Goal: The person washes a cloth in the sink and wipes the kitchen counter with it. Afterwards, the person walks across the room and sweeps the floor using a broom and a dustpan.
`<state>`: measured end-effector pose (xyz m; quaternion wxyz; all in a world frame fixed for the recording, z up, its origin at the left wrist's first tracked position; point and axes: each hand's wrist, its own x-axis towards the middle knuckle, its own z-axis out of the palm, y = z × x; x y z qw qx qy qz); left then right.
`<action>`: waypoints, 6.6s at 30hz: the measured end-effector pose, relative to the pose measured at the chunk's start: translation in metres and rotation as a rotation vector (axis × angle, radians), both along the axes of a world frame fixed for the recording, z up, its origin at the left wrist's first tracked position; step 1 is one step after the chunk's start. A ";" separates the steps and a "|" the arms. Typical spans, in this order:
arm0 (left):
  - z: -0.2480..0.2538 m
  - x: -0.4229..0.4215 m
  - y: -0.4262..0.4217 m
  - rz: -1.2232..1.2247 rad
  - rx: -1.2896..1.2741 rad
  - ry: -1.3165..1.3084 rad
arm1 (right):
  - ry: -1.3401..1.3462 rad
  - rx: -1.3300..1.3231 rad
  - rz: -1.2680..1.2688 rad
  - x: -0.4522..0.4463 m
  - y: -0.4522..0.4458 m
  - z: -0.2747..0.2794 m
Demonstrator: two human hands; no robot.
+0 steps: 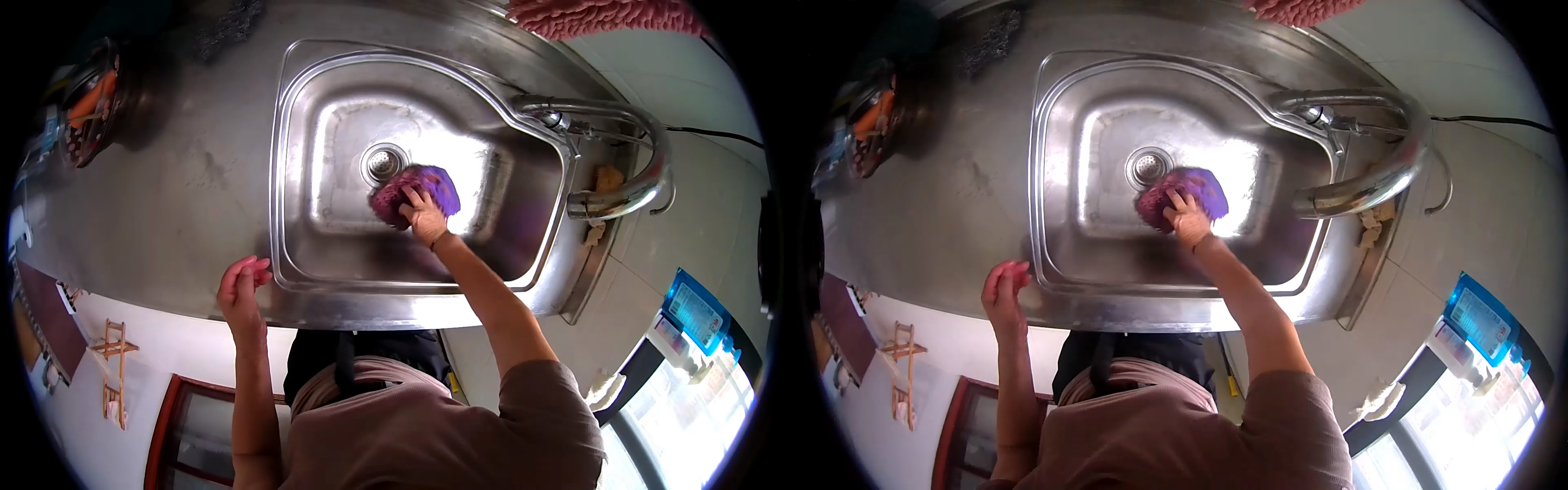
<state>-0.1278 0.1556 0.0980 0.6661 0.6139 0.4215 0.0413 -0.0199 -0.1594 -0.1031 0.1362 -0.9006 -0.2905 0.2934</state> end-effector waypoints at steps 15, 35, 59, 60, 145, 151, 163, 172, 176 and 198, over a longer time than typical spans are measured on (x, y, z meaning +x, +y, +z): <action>0.005 -0.027 0.021 0.064 -0.035 -0.061 | 0.374 -0.352 -0.211 -0.004 0.036 0.003; 0.006 -0.036 0.040 0.210 -0.038 -0.056 | -0.112 0.222 -0.409 0.105 0.197 -0.029; 0.046 -0.009 0.007 0.023 0.008 -0.121 | -0.076 -0.528 -0.408 0.022 -0.083 -0.001; 0.048 -0.011 0.006 0.024 0.007 -0.121 | 0.036 -0.565 -0.491 0.016 -0.076 -0.001; 0.076 0.087 -0.135 -0.421 -1.236 0.025 | 0.008 1.270 -0.528 0.018 0.050 0.260; 0.064 0.119 -0.139 -0.444 -1.082 -0.016 | -0.344 1.043 -0.781 -0.008 0.081 0.280; 0.060 0.120 -0.162 -0.306 -0.317 -0.123 | 0.520 1.501 -1.762 0.017 0.100 0.235; 0.037 0.127 -0.140 -0.644 0.340 -0.351 | 0.778 1.580 -1.965 0.014 0.097 0.226; 0.048 0.125 -0.138 -0.720 0.520 -0.457 | 0.913 1.681 -2.004 0.010 0.095 0.239; 0.072 0.106 -0.119 -1.089 0.918 -0.608 | 1.545 1.581 -1.433 0.009 0.094 0.201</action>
